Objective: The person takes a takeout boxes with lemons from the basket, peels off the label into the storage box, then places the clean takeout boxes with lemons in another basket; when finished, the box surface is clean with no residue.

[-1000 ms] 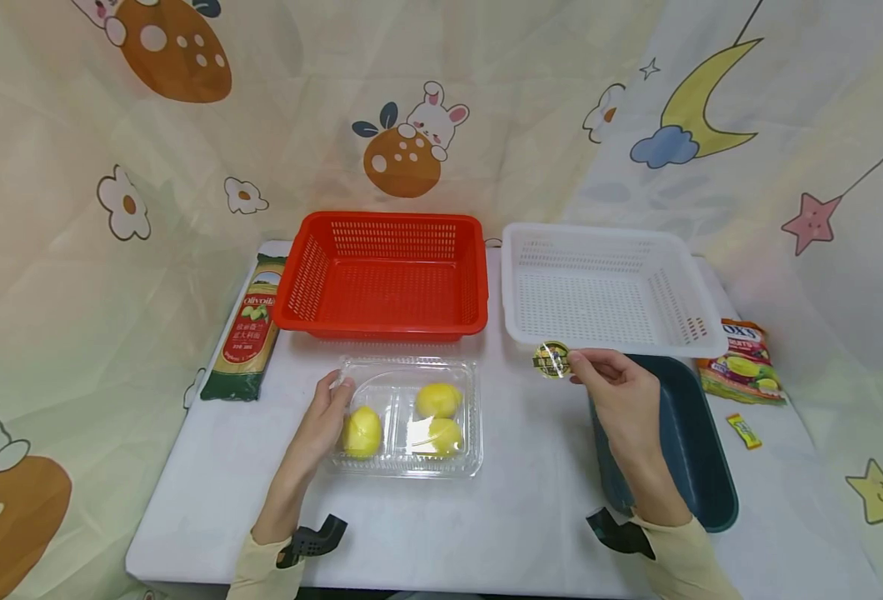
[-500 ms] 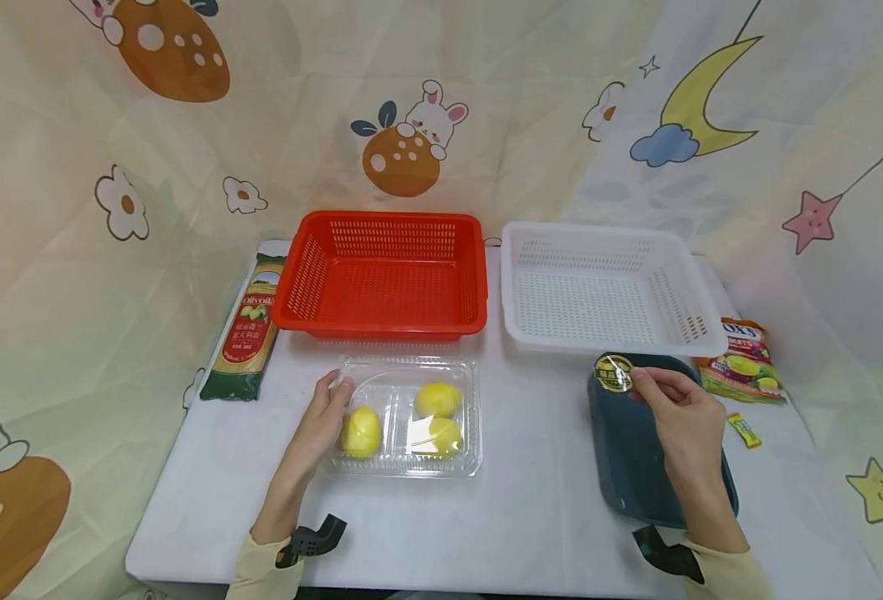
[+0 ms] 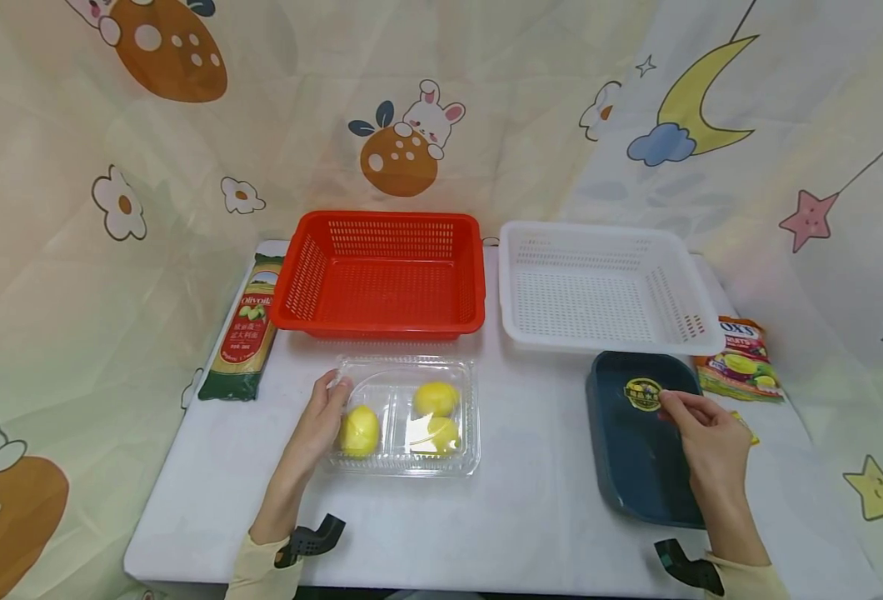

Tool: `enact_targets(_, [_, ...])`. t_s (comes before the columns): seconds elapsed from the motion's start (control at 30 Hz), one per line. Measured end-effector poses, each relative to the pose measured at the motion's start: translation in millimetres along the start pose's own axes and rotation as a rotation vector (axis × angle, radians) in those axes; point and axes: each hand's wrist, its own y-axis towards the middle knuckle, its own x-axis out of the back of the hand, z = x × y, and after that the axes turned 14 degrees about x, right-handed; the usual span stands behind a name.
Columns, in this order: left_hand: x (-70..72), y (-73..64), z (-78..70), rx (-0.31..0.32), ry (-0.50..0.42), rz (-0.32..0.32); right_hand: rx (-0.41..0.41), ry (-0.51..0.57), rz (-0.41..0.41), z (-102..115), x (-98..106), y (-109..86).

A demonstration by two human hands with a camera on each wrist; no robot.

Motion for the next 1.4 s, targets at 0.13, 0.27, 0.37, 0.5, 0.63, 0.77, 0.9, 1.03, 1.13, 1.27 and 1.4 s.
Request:
enact_targets(0.13, [-0.1, 1.1, 0.4, 0.003, 0.003, -0.003, 0.002, -0.036, 0.027, -11.7, 0.2, 4.0])
enact_targets(0.27, [-0.4, 2.3, 1.0, 0.004, 0.008, -0.007, 0.028, -0.100, 0.072, -22.8, 0.9, 7.8])
enact_targets(0.37, [-0.6, 2.6, 1.3, 0.005, 0.011, -0.009, 0.052, -0.143, 0.100, -28.3, 0.8, 10.7])
enact_targets(0.5, [-0.7, 2.6, 1.4, 0.007, 0.012, -0.010, 0.077, -0.189, 0.132, -31.1, -0.9, 14.6])
enact_targets(0.63, [-0.9, 2.7, 1.3, 0.004, 0.011, -0.012, 0.098, -0.245, 0.168, -30.6, -2.8, 18.1])
enact_targets(0.77, [-0.9, 2.8, 1.1, 0.001, 0.008, -0.009, 0.118, -0.285, 0.194, -30.5, -4.0, 22.7])
enact_targets(0.9, [-0.9, 2.9, 1.2, -0.002, 0.007, -0.008, 0.129, -0.299, 0.218, -32.8, -6.7, 26.9])
enact_targets(1.03, [-0.9, 2.9, 1.2, -0.002, 0.007, -0.010, 0.146, -0.313, 0.234, -35.8, -10.5, 29.0])
enact_targets(1.13, [-0.9, 2.9, 1.1, -0.002, 0.006, -0.009, 0.165, -0.341, 0.244, -37.9, -12.5, 29.8])
enact_targets(1.27, [-0.9, 2.4, 0.7, 0.002, 0.005, -0.009, 0.179, -0.370, 0.243, -41.8, -14.3, 31.1])
enact_targets(1.4, [-0.7, 1.9, 0.2, 0.002, 0.004, -0.008, 0.186, -0.405, 0.227, -45.6, -16.1, 32.0])
